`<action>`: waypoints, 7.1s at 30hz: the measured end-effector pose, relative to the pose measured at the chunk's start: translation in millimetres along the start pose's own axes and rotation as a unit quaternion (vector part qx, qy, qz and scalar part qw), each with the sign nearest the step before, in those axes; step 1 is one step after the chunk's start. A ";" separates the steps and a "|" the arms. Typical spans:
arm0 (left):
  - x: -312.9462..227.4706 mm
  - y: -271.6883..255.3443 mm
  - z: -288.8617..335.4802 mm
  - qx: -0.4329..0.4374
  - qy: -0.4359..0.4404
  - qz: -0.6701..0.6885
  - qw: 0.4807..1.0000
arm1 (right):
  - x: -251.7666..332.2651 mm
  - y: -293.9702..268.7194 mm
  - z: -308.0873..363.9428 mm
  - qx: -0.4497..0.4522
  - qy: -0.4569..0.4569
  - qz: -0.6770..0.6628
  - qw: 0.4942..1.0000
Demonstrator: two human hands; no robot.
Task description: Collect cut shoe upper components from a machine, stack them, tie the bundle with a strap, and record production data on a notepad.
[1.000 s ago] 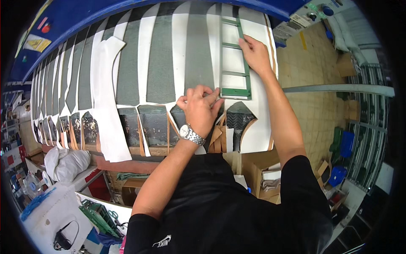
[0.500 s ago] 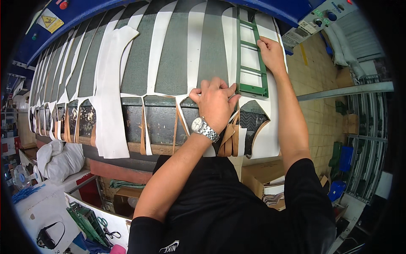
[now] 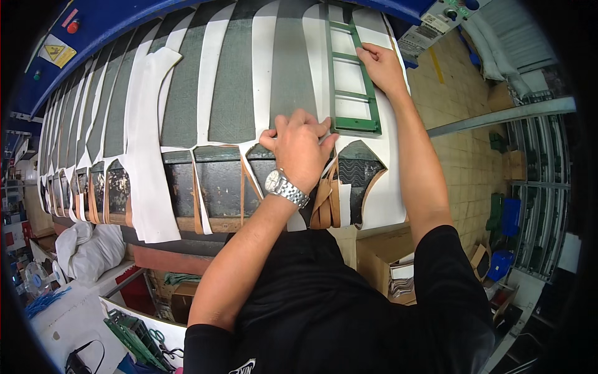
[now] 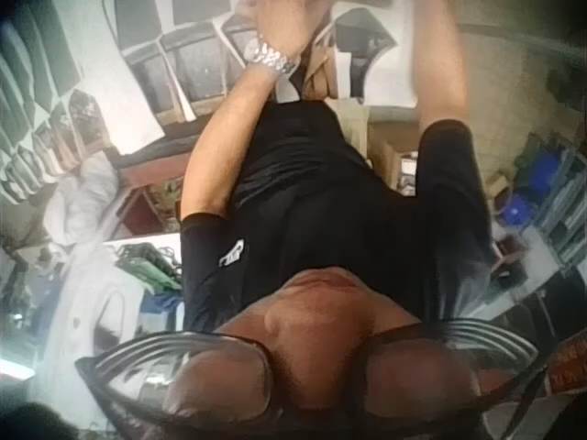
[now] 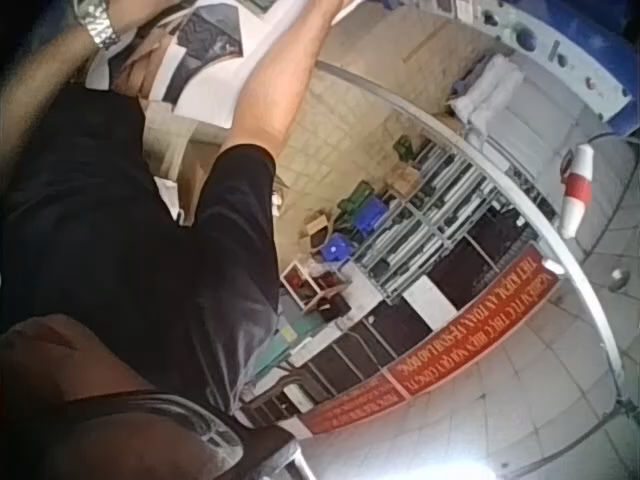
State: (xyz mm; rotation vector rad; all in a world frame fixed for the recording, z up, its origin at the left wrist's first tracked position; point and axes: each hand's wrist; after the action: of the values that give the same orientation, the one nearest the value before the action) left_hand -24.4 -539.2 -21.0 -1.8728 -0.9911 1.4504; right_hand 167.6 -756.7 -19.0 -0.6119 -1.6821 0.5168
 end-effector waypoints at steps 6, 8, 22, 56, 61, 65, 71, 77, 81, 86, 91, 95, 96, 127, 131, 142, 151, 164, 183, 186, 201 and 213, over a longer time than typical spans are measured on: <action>-0.5 1.1 0.1 -0.009 0.007 -0.001 1.000 | -18.6 1.1 -5.6 0.007 0.007 -0.063 0.998; -0.1 2.1 0.6 -0.010 0.004 0.004 1.000 | -22.4 3.2 -8.6 -0.013 -0.008 -0.069 0.998; 0.6 4.1 1.0 -0.023 0.006 0.006 1.000 | -10.4 3.3 1.2 -0.024 -0.001 -0.076 0.997; -2.8 -2.4 -7.4 0.006 0.008 0.002 1.000 | 2.6 -3.8 7.6 -0.056 -0.004 -0.109 0.992; -9.8 -8.2 -8.4 0.004 0.010 0.011 1.000 | -1.7 -4.2 6.4 -0.051 0.003 -0.143 0.988; -9.9 -9.7 -12.9 0.011 0.003 0.017 1.000 | -5.6 -2.3 0.8 -0.032 0.034 -0.173 0.984; -6.3 -15.5 -10.5 0.030 -0.001 0.007 1.000 | -4.4 3.5 8.0 -0.028 0.047 -0.170 0.984; -3.3 -27.3 -6.3 0.058 0.018 0.018 0.998 | 3.7 -0.9 11.6 -0.033 0.018 -0.130 0.991; 20.9 -88.2 20.3 0.046 0.080 0.013 0.996 | 36.8 -20.7 43.1 -0.065 -0.021 0.037 0.997; 98.7 -167.6 128.9 0.088 -0.017 -0.094 0.992 | 120.3 -9.2 150.2 -0.048 -0.028 -0.045 0.997; 135.5 -169.0 161.0 0.077 0.055 -0.152 0.984 | 241.6 66.9 181.1 0.023 -0.183 -0.121 0.975; 142.9 -161.5 166.9 0.056 0.048 -0.172 0.982 | 326.4 103.4 178.5 -0.030 -0.252 -0.176 0.951; 143.5 -161.2 168.5 0.057 0.052 -0.174 0.982 | 340.1 109.7 175.2 -0.035 -0.251 -0.177 0.951; 146.7 -163.1 157.5 0.074 0.034 -0.175 0.981 | 220.4 114.2 279.8 0.241 -0.097 0.047 0.965; 144.8 -160.7 147.4 0.080 0.030 -0.180 0.980 | 203.8 108.8 294.8 0.288 -0.140 0.084 0.944; 145.6 -153.9 116.6 0.084 0.011 -0.189 0.978 | 190.3 125.6 290.9 0.208 -0.152 0.089 0.962; 151.4 -153.7 114.1 0.114 0.016 -0.187 0.976 | 183.3 134.2 297.0 0.180 -0.167 0.088 0.965; 88.3 -65.8 50.2 0.187 -0.124 0.367 0.903 | 100.3 59.9 159.7 0.133 -0.036 0.184 0.973; 65.0 35.2 25.7 0.201 -0.318 0.450 0.810 | 80.7 51.8 118.5 0.288 0.081 0.200 0.933; 62.3 24.0 18.7 0.194 -0.305 0.416 0.835 | 131.1 -7.2 71.7 0.277 0.057 0.096 0.954; 31.9 49.5 -32.4 0.291 -0.395 0.756 0.434 | 116.9 11.2 87.6 0.306 0.101 0.089 0.942; 51.8 88.4 2.2 0.224 -0.364 0.602 0.674 | 127.2 -3.7 69.7 0.335 0.160 0.021 0.928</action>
State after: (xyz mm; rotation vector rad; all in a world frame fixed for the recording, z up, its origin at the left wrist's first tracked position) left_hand -0.6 -546.6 -120.4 -1.4704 0.6453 2.9621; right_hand 79.8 -677.7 65.2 -0.2089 -1.0838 0.9172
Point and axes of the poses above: each hand's wrist, its own z-axis away from the middle knuckle, its own y-axis out of the palm, x = y × z, and after that the axes turned 5 degrees about -z, right-handed
